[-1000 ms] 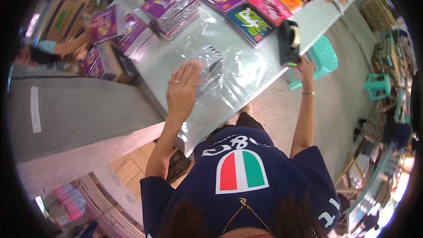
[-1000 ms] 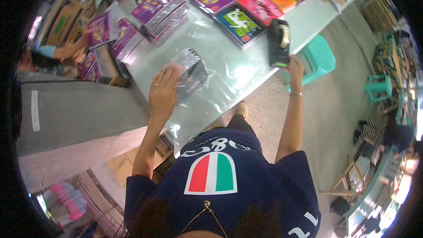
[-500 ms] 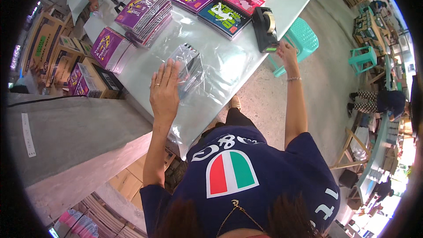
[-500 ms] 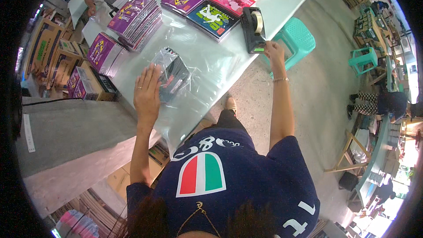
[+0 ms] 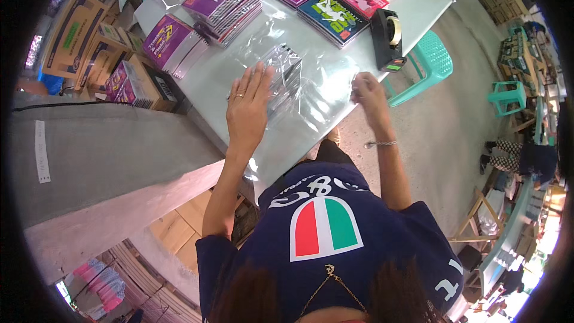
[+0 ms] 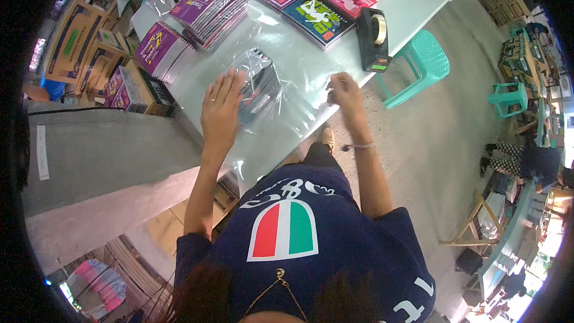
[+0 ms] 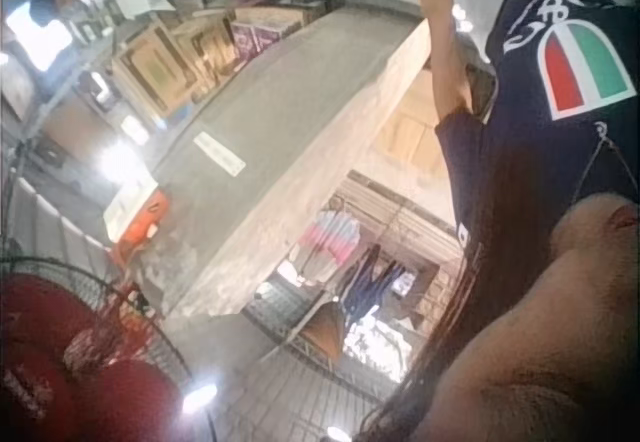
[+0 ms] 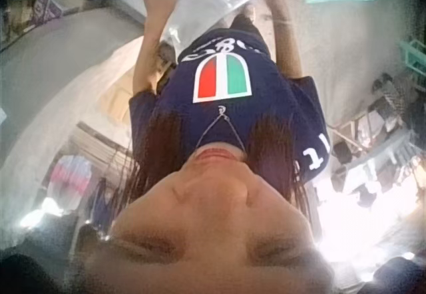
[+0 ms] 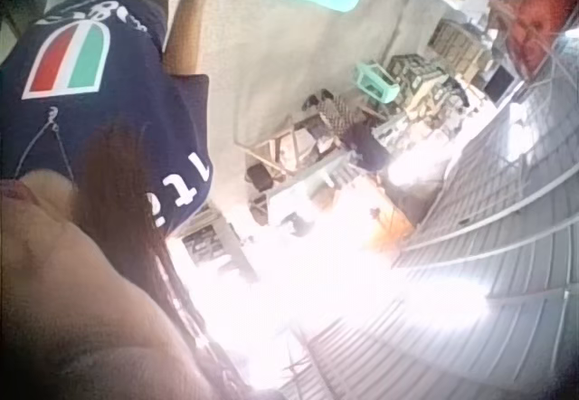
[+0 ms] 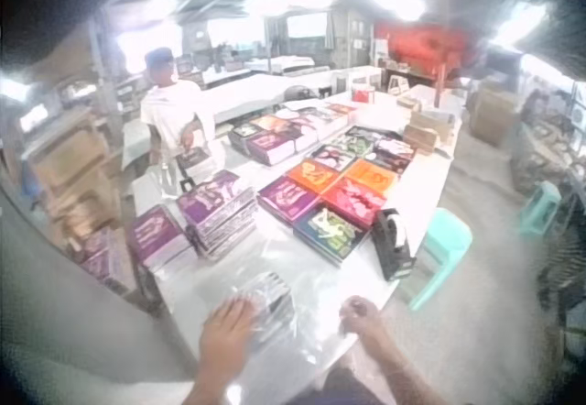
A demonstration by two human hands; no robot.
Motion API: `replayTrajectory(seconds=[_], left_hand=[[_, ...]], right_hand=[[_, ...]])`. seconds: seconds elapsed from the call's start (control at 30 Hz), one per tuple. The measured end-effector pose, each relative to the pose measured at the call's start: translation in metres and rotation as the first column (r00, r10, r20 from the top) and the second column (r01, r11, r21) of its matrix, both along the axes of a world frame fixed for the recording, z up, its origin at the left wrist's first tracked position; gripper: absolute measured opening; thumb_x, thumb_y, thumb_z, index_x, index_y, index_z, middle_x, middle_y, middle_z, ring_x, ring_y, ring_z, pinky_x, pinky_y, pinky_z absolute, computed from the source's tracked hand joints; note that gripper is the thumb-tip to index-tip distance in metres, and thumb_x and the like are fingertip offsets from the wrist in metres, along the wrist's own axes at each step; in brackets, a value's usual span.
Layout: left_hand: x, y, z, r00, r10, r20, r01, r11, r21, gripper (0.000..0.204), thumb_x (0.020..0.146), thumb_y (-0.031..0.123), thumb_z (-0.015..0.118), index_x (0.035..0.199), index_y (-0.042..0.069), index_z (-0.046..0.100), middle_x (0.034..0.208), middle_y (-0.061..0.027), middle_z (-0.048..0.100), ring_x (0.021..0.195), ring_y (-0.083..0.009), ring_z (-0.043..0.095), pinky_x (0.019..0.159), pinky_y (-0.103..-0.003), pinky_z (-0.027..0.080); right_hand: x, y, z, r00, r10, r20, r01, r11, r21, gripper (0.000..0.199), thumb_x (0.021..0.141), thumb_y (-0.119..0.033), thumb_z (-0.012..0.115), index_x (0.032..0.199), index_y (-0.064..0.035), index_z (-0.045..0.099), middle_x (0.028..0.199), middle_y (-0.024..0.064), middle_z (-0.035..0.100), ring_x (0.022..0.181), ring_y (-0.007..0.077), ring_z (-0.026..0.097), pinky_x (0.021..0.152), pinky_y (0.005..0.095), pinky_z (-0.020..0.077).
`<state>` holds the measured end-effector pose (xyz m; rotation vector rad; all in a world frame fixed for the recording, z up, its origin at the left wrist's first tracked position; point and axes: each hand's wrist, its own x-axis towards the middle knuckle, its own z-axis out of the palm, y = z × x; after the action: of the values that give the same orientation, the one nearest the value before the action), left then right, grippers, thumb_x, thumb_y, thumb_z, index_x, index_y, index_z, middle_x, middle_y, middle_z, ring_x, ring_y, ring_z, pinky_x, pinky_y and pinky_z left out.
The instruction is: The person organizes notebooks into stacks by subject and manually wraps each stack with plastic film by hand.
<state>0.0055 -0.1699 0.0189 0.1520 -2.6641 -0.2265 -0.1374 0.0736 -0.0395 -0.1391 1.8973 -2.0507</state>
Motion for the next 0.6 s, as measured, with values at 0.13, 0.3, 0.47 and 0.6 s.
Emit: replayTrajectory(seconds=[0.13, 0.3, 0.47, 0.6], left_hand=[[-0.001, 0.000, 0.001, 1.000, 0.000, -0.006, 0.000, 1.000, -0.005, 0.046, 0.089, 0.015, 0.056, 0.135, 0.017, 0.050, 0.139, -0.0051, 0.049, 0.126, -0.0265, 0.047, 0.105, -0.043, 0.035], [-0.002, 0.000, 0.001, 1.000, 0.002, -0.021, -0.002, 1.000, -0.008, 0.046, 0.088, 0.012, 0.055, 0.134, 0.015, 0.051, 0.138, -0.0056, 0.050, 0.126, -0.0254, 0.047, 0.104, -0.043, 0.036], [-0.002, 0.001, 0.000, 0.999, -0.013, -0.039, 0.012, 1.000, -0.024, 0.052, 0.087, 0.008, 0.052, 0.137, 0.022, 0.049, 0.139, -0.0081, 0.049, 0.126, -0.0276, 0.047, 0.105, -0.044, 0.036], [0.001, -0.002, -0.003, 0.999, -0.042, -0.017, 0.039, 0.986, -0.163, 0.060, 0.085, 0.005, 0.051, 0.139, 0.031, 0.045, 0.140, -0.0095, 0.046, 0.127, -0.0298, 0.046, 0.105, -0.044, 0.036]], right_hand=[[0.049, -0.068, 0.057, 0.963, 0.267, 0.025, -0.259, 0.950, -0.172, 0.024, 0.092, -0.028, 0.062, 0.088, -0.0050, 0.057, 0.071, 0.0006, 0.055, 0.054, 0.0075, 0.050, 0.047, 0.0215, 0.0395], [0.065, -0.101, 0.079, 0.960, 0.276, 0.038, -0.265, 0.948, -0.176, 0.026, 0.088, -0.025, 0.068, 0.078, -0.0069, 0.052, 0.060, -0.0009, 0.054, 0.047, 0.0055, 0.048, 0.041, 0.0182, 0.0358], [0.065, -0.106, 0.053, 0.958, 0.283, 0.055, -0.284, 0.959, 0.020, 0.028, 0.086, -0.026, 0.069, 0.078, -0.0049, 0.053, 0.062, 0.0008, 0.057, 0.049, 0.0059, 0.051, 0.042, 0.0189, 0.0374], [0.072, -0.105, 0.052, 0.970, 0.239, 0.051, -0.239, 0.971, 0.003, 0.027, 0.086, -0.024, 0.069, 0.078, -0.0037, 0.054, 0.062, 0.0013, 0.058, 0.049, 0.0067, 0.052, 0.042, 0.0199, 0.0381]])
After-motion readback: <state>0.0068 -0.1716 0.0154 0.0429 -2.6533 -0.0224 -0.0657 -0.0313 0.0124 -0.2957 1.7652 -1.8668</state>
